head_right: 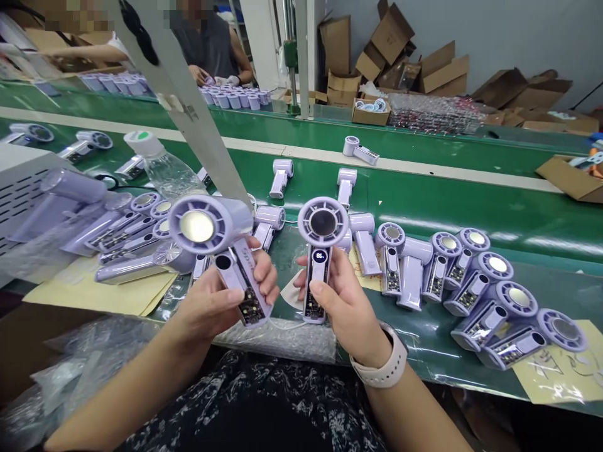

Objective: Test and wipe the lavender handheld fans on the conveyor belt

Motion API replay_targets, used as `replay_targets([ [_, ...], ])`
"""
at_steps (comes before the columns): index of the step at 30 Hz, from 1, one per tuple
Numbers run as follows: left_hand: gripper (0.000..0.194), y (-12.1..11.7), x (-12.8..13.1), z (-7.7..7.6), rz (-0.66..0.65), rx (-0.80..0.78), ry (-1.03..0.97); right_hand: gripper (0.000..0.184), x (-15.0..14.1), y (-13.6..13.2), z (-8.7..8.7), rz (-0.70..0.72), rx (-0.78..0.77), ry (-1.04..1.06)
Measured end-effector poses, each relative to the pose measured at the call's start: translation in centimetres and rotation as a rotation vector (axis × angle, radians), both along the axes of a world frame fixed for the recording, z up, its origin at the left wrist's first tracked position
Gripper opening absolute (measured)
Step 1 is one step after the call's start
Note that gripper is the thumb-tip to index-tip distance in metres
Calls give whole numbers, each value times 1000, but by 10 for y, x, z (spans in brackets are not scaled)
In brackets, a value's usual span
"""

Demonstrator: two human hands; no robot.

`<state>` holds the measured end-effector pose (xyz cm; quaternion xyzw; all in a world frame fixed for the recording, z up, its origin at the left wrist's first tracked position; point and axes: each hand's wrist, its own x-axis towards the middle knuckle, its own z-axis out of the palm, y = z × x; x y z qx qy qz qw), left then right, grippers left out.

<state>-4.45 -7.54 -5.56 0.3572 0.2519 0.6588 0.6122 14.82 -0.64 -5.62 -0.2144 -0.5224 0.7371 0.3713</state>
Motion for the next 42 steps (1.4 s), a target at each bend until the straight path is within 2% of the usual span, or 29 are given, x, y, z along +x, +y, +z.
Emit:
replay_targets([
  [2, 45, 0, 5, 0, -17, -11, 33, 34, 1, -2, -2, 24, 8, 2],
  [7, 42, 5, 9, 1, 68, -85, 122, 46, -1, -4, -12, -14, -33, -42],
  [12, 40, 5, 13, -1, 71, -70, 126, 52, -3, -5, -12, -7, -66, -62],
  [16, 42, 3, 16, -3, 75, -60, 124, 49, -1, -6, -11, -16, -78, -35],
  [23, 47, -4, 17, 7, 26, -53, 82, 44, 4, -4, -17, -9, -56, 3],
  [26, 45, 1, 17, 3, 52, -96, 69, 43, 3, -4, -20, -37, -75, -17],
  [31, 43, 6, 15, -8, 114, -172, -7, 26, 3, -5, -22, -97, -100, -17],
  [35, 41, 6, 11, -8, 56, -98, 58, 23, 5, -5, -19, -69, -84, 11],
  [38, 39, 9, 6, -4, 64, -106, 90, 22, 5, -3, -18, -98, -93, -5],
  [42, 46, 13, 2, -1, 85, -112, 124, 27, 4, -1, -17, -92, -145, 9],
])
